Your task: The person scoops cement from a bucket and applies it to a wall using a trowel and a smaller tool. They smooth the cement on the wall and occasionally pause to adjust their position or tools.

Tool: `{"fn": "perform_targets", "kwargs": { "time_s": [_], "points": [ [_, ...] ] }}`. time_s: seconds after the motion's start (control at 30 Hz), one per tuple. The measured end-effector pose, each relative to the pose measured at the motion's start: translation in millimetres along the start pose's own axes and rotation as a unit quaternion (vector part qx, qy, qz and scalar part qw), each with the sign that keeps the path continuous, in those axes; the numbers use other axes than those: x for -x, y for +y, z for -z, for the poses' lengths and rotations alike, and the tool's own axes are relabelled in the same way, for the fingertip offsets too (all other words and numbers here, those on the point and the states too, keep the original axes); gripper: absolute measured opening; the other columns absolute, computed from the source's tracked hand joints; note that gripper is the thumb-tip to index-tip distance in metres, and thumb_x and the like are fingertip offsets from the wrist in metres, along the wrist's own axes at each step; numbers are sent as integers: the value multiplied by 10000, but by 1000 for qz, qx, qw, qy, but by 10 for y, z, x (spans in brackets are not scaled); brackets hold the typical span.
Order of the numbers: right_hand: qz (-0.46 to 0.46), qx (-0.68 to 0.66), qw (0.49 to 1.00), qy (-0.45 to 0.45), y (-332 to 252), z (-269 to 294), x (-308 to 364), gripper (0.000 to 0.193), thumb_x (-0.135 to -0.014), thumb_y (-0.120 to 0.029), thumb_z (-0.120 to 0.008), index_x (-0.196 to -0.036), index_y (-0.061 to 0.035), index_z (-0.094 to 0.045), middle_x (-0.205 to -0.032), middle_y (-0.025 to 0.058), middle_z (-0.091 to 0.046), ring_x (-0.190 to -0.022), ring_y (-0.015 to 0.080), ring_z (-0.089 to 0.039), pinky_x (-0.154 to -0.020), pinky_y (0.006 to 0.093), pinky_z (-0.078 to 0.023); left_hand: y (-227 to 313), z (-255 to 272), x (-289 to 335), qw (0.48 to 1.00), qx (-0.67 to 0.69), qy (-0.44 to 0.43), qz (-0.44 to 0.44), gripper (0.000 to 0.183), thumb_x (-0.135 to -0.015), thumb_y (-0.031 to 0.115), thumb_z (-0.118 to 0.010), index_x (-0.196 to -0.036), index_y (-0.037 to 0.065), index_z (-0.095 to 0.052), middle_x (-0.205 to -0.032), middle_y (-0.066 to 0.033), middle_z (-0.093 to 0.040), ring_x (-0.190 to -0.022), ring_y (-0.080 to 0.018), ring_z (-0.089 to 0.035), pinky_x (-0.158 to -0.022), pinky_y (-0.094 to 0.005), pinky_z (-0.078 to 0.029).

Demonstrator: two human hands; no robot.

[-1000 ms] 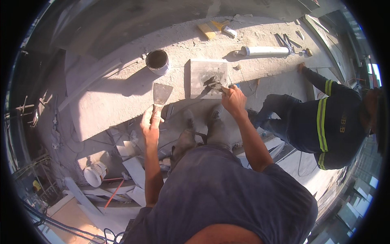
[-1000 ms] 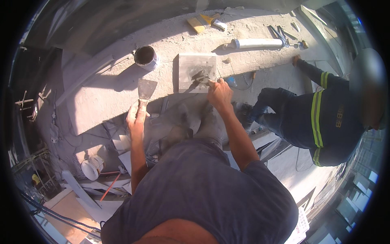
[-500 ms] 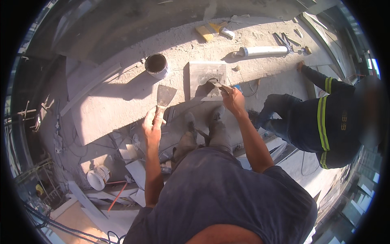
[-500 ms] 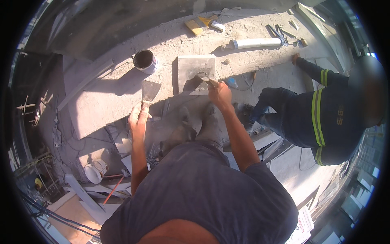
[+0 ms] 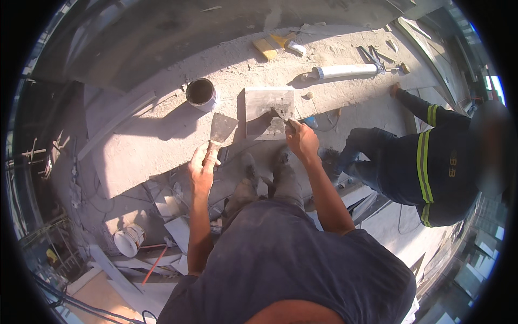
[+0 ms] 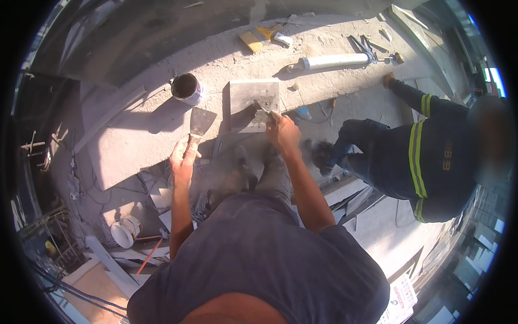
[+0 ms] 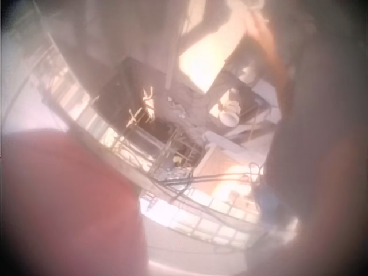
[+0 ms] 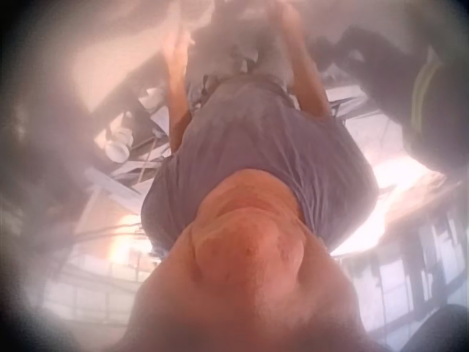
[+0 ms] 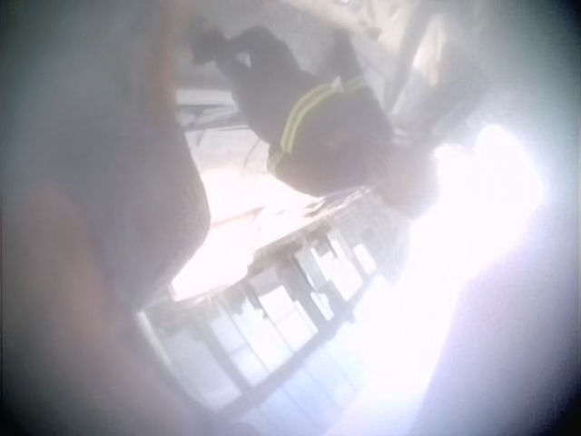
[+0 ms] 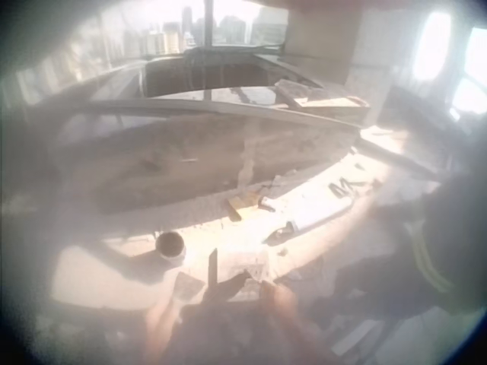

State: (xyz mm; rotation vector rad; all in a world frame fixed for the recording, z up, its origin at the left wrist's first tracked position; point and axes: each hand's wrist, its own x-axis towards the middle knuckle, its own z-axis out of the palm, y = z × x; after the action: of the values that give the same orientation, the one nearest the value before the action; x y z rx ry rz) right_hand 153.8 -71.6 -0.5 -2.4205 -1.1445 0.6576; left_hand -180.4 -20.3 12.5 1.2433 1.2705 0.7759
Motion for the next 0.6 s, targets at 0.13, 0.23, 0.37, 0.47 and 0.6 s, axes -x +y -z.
{"fn": "perform_targets", "kwargs": {
  "time_s": [0.13, 0.23, 0.37, 0.47, 0.6],
  "points": [
    [93, 100, 991, 9, 221, 79, -27, 385, -974, -234, -696, -1349, -244, -786, -1093, 181, -788, -1081, 412, -749, -868, 518, -610, 119, -156, -104, 999, 21, 21, -28, 347, -1090, 184, -717, -1366, -25, -698, -956, -35, -725, -760, -95, -629, -714, -275, -512],
    [107, 83, 991, 20, 68, 135, -164, 393, -969, -223, -696, -1351, -240, -791, -1120, 179, -776, -1099, 408, -749, -871, 519, -612, 11, -110, -94, 1000, 12, 6, -10, 348, -1087, 177, -719, -1370, -23, -697, -961, -34, -730, -759, -98, -632, -717, -274, -516],
    [83, -145, 985, -34, 608, -21, -377, 381, -1009, -319, -723, -1286, -71, -804, -920, 104, -778, -823, 245, -736, -731, 398, -580, 35, -133, -145, 1000, 5, 7, -28, 340, -1083, 163, -712, -1373, -14, -703, -991, -28, -737, -781, -84, -622, -722, -253, -482],
    [-73, -303, 939, -145, 706, 287, -438, 457, -1018, -381, -746, -1238, 15, -805, -862, 38, -750, -621, 79, -553, -542, 266, -405, -59, -15, 22, 999, 2, 48, -20, 348, -1079, 164, -718, -1383, -5, -706, -1031, -29, -743, -792, -78, -618, -714, -245, -462],
    [-174, -252, 927, -216, 1052, 302, -1136, 383, -989, -369, -773, -1154, -30, -842, -848, 48, -769, -554, 69, -487, -483, 262, -342, -123, 124, 94, 996, -2, 84, -13, 367, -1076, 173, -730, -1401, 3, -712, -1097, -37, -755, -795, -80, -628, -707, -252, -470]
  ]
}}
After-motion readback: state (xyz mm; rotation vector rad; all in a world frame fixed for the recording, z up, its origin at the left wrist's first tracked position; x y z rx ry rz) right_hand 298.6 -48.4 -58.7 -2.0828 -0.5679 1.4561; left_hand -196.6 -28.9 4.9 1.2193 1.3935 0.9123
